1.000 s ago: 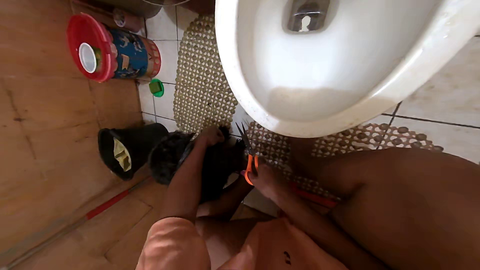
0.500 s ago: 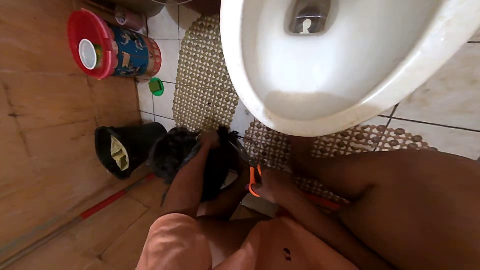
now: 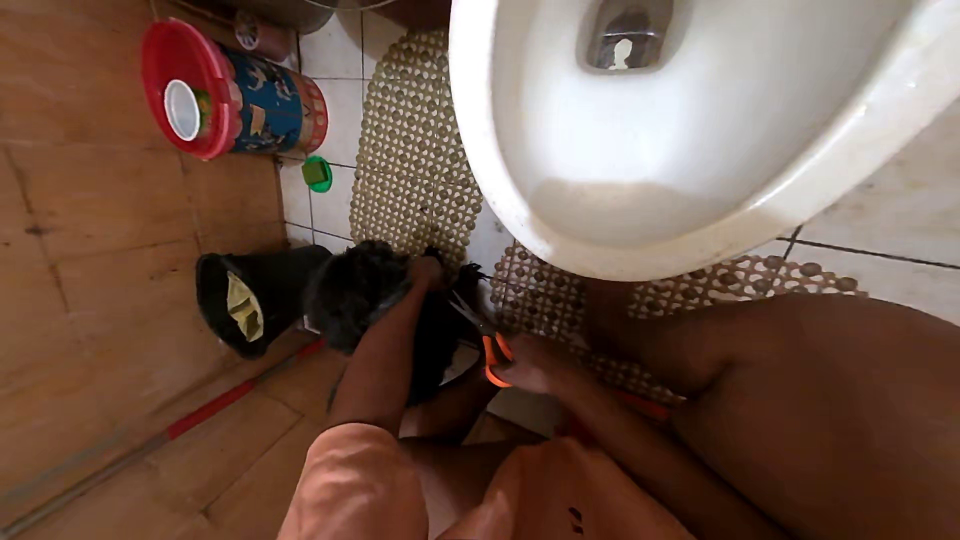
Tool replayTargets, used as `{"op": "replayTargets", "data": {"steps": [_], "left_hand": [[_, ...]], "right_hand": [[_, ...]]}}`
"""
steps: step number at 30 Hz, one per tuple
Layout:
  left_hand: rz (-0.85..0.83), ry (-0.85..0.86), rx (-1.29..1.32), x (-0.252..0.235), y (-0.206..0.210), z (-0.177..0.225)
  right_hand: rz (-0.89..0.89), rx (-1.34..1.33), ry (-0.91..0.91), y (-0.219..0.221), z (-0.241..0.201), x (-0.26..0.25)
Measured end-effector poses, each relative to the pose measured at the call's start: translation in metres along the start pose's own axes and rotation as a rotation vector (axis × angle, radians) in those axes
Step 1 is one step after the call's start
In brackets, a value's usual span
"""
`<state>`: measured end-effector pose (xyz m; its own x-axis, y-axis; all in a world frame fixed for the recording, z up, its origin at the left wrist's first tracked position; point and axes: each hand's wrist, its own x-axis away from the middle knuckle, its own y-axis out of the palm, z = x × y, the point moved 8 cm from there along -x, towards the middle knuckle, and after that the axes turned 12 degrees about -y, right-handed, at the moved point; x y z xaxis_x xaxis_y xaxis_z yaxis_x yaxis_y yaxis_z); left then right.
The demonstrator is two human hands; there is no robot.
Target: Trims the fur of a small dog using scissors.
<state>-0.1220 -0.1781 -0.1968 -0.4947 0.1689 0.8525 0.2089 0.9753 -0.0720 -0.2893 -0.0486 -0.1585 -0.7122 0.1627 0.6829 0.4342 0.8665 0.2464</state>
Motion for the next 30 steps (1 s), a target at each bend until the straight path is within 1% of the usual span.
{"op": "replayTargets", "data": {"steps": [4, 8, 16, 20, 26, 30], "left_hand": [[0.033, -0.014, 0.030, 0.001, -0.007, -0.002], [0.081, 0.011, 0.097, 0.000, -0.012, -0.006], [0.094, -0.021, 0.280, 0.005, -0.021, -0.013], [0.060, -0.037, 0.355, 0.008, -0.021, -0.022], [0.013, -0.035, 0.282, 0.003, -0.017, -0.020], [0.030, -0.016, 0.313, 0.004, -0.015, -0.016]], "right_hand": [[0.024, -0.027, -0.041, -0.001, 0.000, -0.014], [0.028, -0.028, -0.067, -0.002, -0.005, -0.024], [0.039, -0.112, -0.053, -0.002, -0.017, -0.033], [0.045, -0.143, -0.078, -0.003, -0.027, -0.028], [0.081, -0.175, -0.102, 0.000, -0.024, -0.044], [0.125, -0.189, -0.116, 0.001, -0.028, -0.055]]}}
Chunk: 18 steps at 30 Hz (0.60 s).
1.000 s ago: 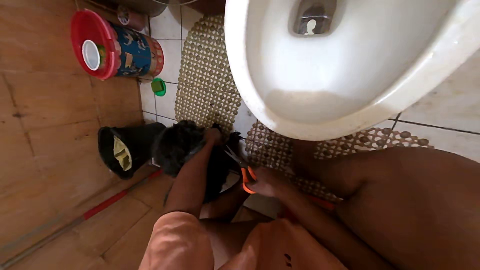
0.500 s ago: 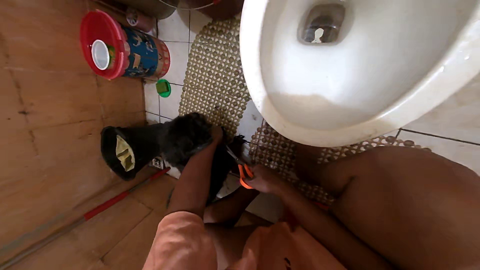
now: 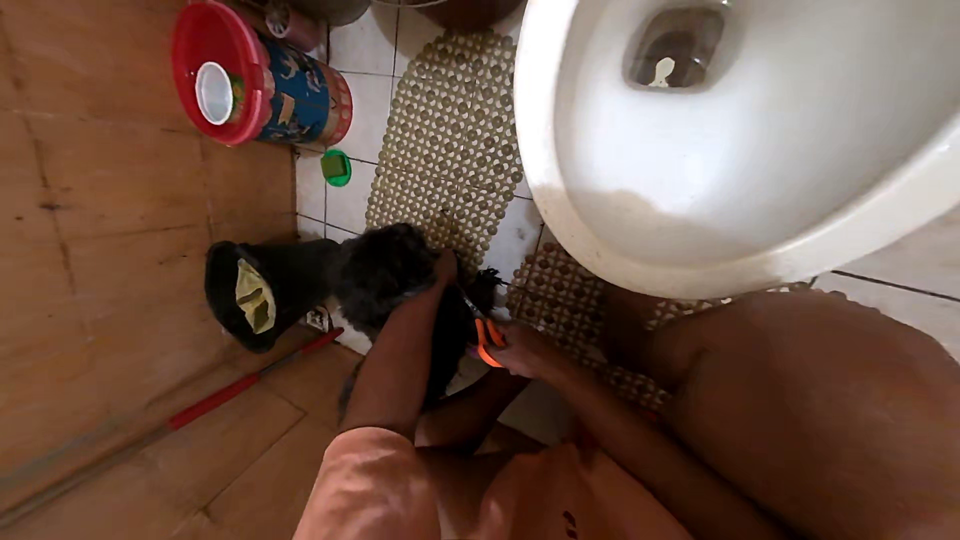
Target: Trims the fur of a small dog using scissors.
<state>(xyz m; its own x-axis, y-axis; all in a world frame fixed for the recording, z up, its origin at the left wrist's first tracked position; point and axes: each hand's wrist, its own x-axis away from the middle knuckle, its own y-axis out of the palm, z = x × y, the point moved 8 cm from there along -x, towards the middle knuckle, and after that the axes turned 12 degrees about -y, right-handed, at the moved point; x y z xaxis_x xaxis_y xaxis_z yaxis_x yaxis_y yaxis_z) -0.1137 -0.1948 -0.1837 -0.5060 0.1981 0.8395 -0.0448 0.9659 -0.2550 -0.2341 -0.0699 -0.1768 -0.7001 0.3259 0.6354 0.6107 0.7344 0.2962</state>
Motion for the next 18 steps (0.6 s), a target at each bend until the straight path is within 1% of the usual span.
{"op": "replayTargets", "data": {"steps": [5, 13, 16, 18], "left_hand": [[0.037, 0.024, 0.069, 0.002, -0.002, 0.000], [0.064, 0.006, 0.200, 0.008, -0.010, 0.004], [0.054, -0.010, 0.206, 0.010, -0.013, 0.003], [0.045, -0.027, 0.149, 0.012, -0.015, 0.001]], "right_hand": [[0.041, 0.000, -0.028, -0.002, -0.002, -0.011], [0.082, 0.005, -0.034, -0.003, -0.005, -0.021], [0.126, 0.003, -0.053, -0.002, -0.006, -0.026], [0.145, 0.007, -0.049, 0.000, -0.006, -0.029]]}}
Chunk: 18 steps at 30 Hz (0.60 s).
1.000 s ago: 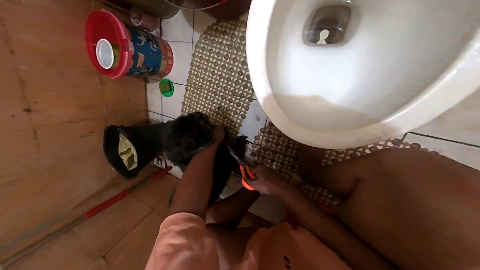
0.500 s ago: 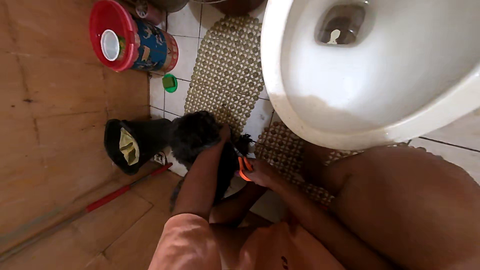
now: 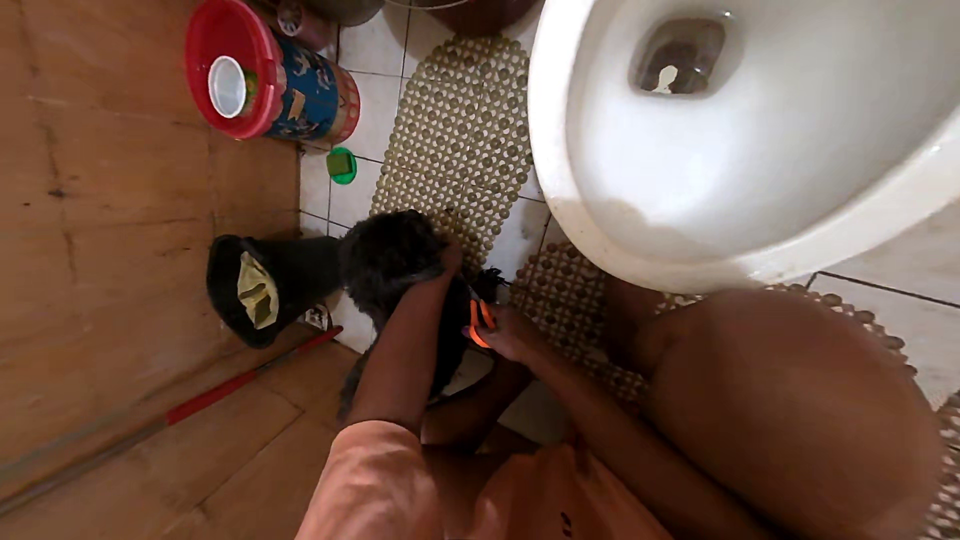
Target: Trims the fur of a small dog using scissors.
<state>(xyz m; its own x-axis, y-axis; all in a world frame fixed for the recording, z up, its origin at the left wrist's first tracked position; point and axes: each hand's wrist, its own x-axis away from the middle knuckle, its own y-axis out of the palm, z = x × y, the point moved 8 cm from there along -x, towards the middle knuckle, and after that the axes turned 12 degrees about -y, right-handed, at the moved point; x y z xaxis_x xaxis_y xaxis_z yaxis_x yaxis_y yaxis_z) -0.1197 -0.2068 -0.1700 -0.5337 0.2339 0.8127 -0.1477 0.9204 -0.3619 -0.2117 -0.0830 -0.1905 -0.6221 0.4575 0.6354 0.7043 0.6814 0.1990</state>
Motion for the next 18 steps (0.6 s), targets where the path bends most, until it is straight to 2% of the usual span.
{"op": "replayTargets", "data": {"steps": [18], "left_hand": [[-0.015, 0.065, -0.186, -0.010, 0.000, 0.004]], "right_hand": [[0.014, 0.035, 0.044, -0.006, -0.006, 0.001]]}}
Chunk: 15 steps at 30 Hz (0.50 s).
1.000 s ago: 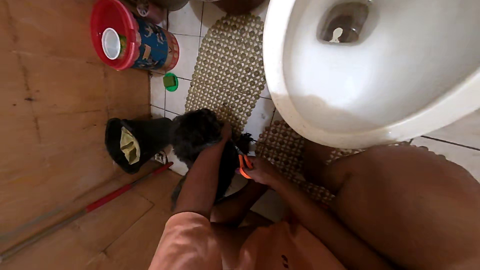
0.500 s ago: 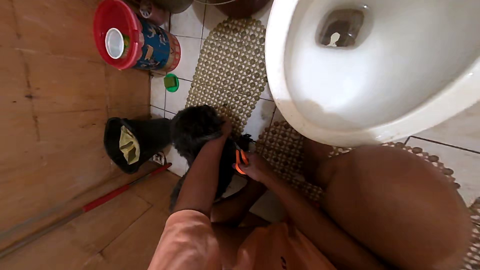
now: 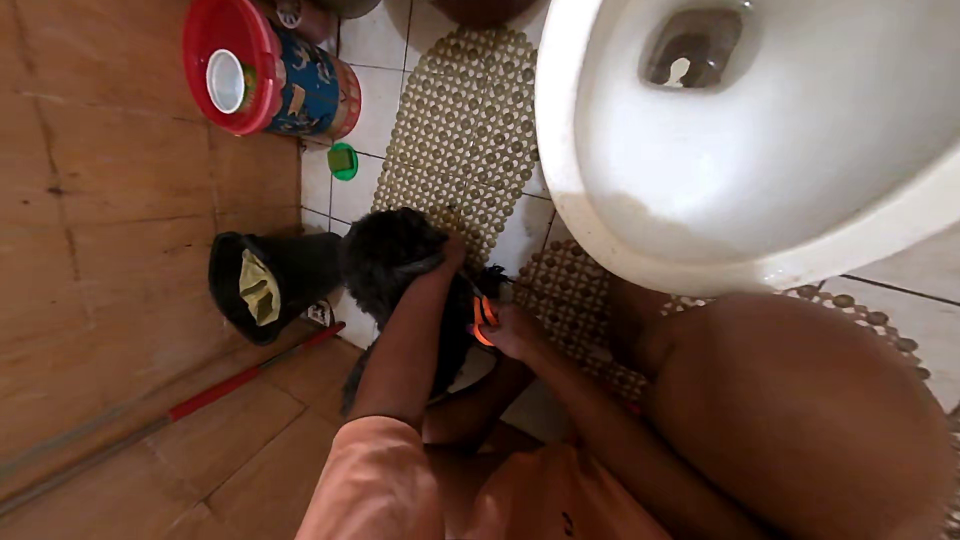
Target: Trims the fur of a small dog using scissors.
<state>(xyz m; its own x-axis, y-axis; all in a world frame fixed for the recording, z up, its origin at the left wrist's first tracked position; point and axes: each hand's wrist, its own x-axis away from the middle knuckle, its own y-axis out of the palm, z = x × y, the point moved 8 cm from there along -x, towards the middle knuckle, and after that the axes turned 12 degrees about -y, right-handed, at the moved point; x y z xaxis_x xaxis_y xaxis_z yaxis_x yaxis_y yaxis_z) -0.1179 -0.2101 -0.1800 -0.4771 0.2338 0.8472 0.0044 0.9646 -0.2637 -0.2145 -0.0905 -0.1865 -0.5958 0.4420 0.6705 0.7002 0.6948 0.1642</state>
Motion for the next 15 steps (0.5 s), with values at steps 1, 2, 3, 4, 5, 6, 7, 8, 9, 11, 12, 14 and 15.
{"op": "replayTargets", "data": {"steps": [1, 2, 3, 4, 5, 6, 7, 8, 9, 11, 12, 14, 15], "left_hand": [[0.001, 0.014, -0.006, -0.001, 0.001, 0.001], [0.002, 0.024, -0.012, -0.003, 0.001, 0.001], [0.004, 0.033, -0.011, -0.003, 0.002, 0.002], [0.007, 0.040, 0.000, -0.003, 0.001, 0.002], [0.011, 0.047, 0.032, -0.003, 0.000, 0.002], [0.018, 0.048, 0.074, -0.003, -0.002, 0.001], [0.035, 0.050, 0.120, -0.004, -0.005, 0.000], [0.053, 0.065, 0.169, -0.005, -0.007, -0.001], [0.070, 0.074, 0.215, -0.006, -0.010, -0.002], [0.089, 0.108, 0.274, -0.009, -0.013, -0.005], [0.086, 0.127, 0.272, -0.012, -0.011, -0.006], [0.066, 0.123, 0.257, -0.015, -0.009, -0.006], [0.061, 0.111, 0.254, -0.015, -0.010, -0.006]], "right_hand": [[-0.006, -0.004, 0.002, 0.000, -0.001, 0.001], [-0.011, -0.003, 0.003, 0.000, 0.000, 0.001], [-0.015, 0.001, 0.008, 0.001, 0.001, 0.001], [-0.014, 0.002, 0.017, 0.001, 0.002, 0.002], [-0.009, -0.001, 0.030, 0.001, 0.002, 0.004], [0.006, -0.002, 0.049, -0.001, 0.003, 0.007], [0.018, 0.002, 0.077, -0.002, 0.004, 0.010], [0.028, 0.001, 0.105, -0.005, 0.005, 0.014], [0.050, -0.011, 0.121, -0.008, 0.006, 0.017], [0.108, -0.036, 0.122, -0.015, 0.010, 0.019], [0.127, -0.036, 0.123, -0.018, 0.012, 0.020], [0.126, -0.030, 0.139, -0.022, 0.012, 0.024], [0.126, -0.033, 0.155, -0.023, 0.013, 0.025]]}}
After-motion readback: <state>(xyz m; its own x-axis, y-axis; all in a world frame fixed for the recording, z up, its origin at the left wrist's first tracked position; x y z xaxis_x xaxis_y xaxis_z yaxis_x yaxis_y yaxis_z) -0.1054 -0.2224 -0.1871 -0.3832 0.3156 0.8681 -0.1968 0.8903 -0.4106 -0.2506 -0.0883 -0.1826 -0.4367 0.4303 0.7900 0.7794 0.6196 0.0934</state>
